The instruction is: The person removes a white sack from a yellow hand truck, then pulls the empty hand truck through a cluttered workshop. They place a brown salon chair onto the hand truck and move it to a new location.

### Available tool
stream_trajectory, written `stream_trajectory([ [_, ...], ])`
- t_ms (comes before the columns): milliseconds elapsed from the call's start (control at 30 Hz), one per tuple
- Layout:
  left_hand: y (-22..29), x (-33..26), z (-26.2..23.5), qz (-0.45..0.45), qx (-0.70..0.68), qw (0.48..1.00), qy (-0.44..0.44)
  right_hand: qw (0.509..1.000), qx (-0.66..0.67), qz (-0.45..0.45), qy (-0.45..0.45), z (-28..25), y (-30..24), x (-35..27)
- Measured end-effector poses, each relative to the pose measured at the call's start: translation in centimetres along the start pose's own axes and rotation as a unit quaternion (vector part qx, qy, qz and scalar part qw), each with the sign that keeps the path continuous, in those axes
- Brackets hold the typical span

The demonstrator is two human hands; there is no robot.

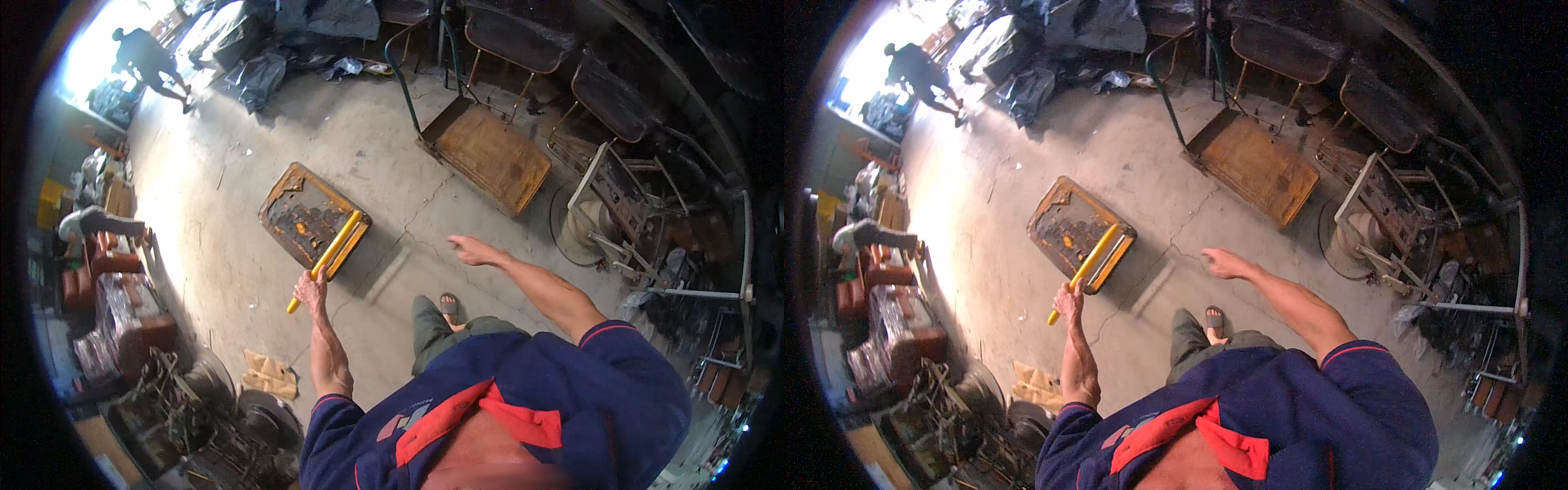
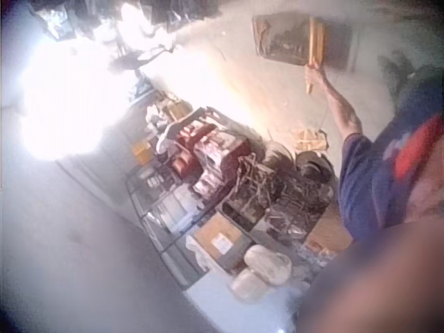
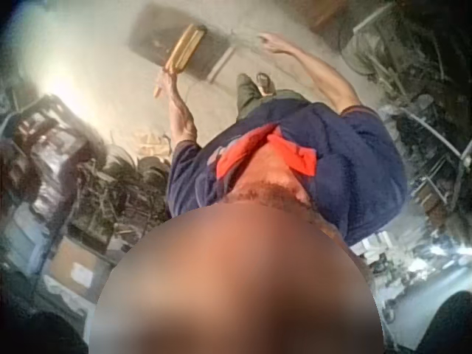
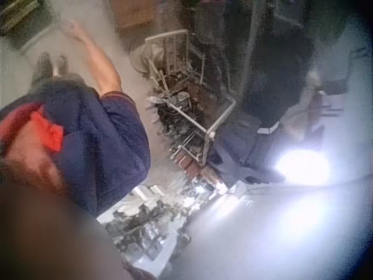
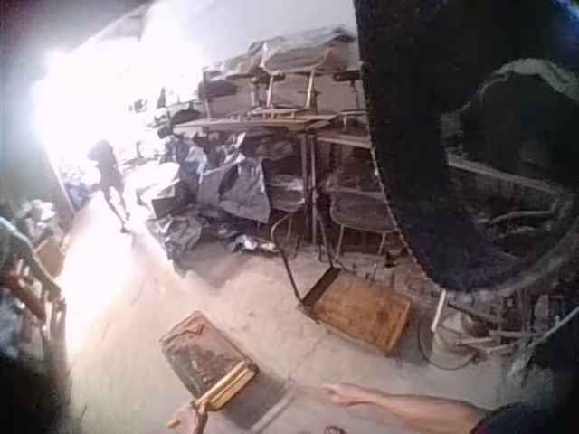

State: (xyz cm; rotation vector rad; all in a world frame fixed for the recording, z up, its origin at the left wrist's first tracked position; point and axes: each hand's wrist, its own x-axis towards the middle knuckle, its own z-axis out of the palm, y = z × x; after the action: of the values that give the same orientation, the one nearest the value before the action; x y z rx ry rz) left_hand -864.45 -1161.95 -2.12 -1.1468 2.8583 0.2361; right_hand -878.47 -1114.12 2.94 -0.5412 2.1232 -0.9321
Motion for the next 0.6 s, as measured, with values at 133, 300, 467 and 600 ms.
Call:
stream_trajectory([
  [133,2.6,11.0,-1.0,-0.032,0.004,0.999,-0.022,0.958,-0.041,0.279,0.057,-6.4,11.0,-2.8],
  [300,5.1,23.5,-2.3,-0.061,-0.074,0.995,-0.019,0.864,0.045,0.485,0.130,-10.2,20.1,-1.2],
  [467,6.6,34.9,-3.1,-0.118,-0.158,0.977,-0.080,0.702,0.340,0.588,0.217,-14.4,18.8,10.9],
  [600,7.3,44.2,-3.8,-0.111,-0.138,0.981,-0.084,0.846,0.275,0.334,0.313,-24.7,12.4,29.0],
])
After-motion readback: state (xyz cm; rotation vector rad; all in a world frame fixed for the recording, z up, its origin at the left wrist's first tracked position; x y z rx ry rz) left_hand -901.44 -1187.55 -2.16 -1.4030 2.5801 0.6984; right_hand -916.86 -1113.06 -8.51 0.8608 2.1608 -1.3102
